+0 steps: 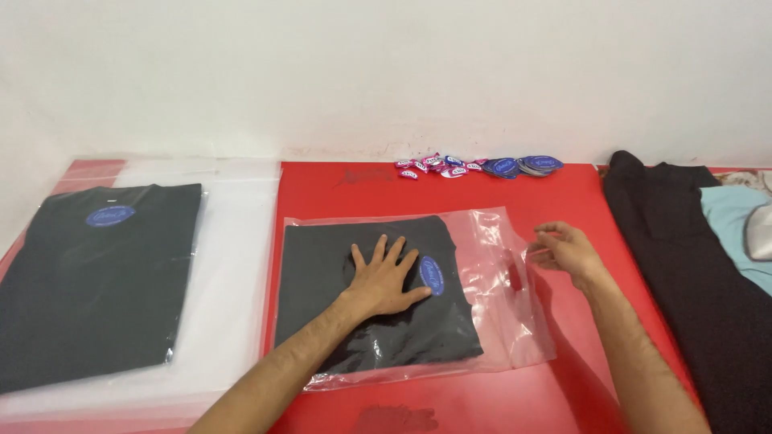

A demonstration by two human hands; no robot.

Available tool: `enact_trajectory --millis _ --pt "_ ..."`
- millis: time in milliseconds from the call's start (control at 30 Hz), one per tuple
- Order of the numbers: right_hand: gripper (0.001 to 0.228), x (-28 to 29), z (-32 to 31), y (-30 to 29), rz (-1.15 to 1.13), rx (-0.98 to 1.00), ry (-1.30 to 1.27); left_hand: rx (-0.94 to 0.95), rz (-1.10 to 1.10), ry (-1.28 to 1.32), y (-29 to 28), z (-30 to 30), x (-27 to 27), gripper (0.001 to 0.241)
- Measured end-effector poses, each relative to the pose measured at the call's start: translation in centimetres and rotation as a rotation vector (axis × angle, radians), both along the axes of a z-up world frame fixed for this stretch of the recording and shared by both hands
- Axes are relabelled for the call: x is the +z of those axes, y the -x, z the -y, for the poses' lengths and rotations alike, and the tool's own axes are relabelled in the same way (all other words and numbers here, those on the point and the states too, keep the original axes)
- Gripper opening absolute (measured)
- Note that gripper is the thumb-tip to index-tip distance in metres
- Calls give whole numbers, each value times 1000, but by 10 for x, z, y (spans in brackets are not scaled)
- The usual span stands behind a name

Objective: The person folds a black t-shirt on a red table, then places it into a clear plastic bag and seals it. The person repeats the folding process with another black t-shirt.

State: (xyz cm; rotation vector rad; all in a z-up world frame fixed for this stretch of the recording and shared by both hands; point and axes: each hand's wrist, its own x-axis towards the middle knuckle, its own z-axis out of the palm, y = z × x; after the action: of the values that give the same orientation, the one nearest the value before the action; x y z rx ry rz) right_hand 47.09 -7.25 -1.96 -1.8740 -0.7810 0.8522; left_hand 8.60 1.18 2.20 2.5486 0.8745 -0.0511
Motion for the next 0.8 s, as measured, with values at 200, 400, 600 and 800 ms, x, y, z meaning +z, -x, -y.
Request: enact_trajectory --millis 200,400,600,800 --pt "38 -18 -16 55 966 253 -112 17 -37 -50 -47 -38 -26 80" --pt "58 -15 -67 156 1030 613 237 53 -48 -143 -62 -40 -53 74" --pt "65 -23 -71 157 935 617 358 164 43 -184 -43 -78 -86 56" --pt "67 -26 -71 153 923 624 326 219 -25 -187 -6 -60 -51 57"
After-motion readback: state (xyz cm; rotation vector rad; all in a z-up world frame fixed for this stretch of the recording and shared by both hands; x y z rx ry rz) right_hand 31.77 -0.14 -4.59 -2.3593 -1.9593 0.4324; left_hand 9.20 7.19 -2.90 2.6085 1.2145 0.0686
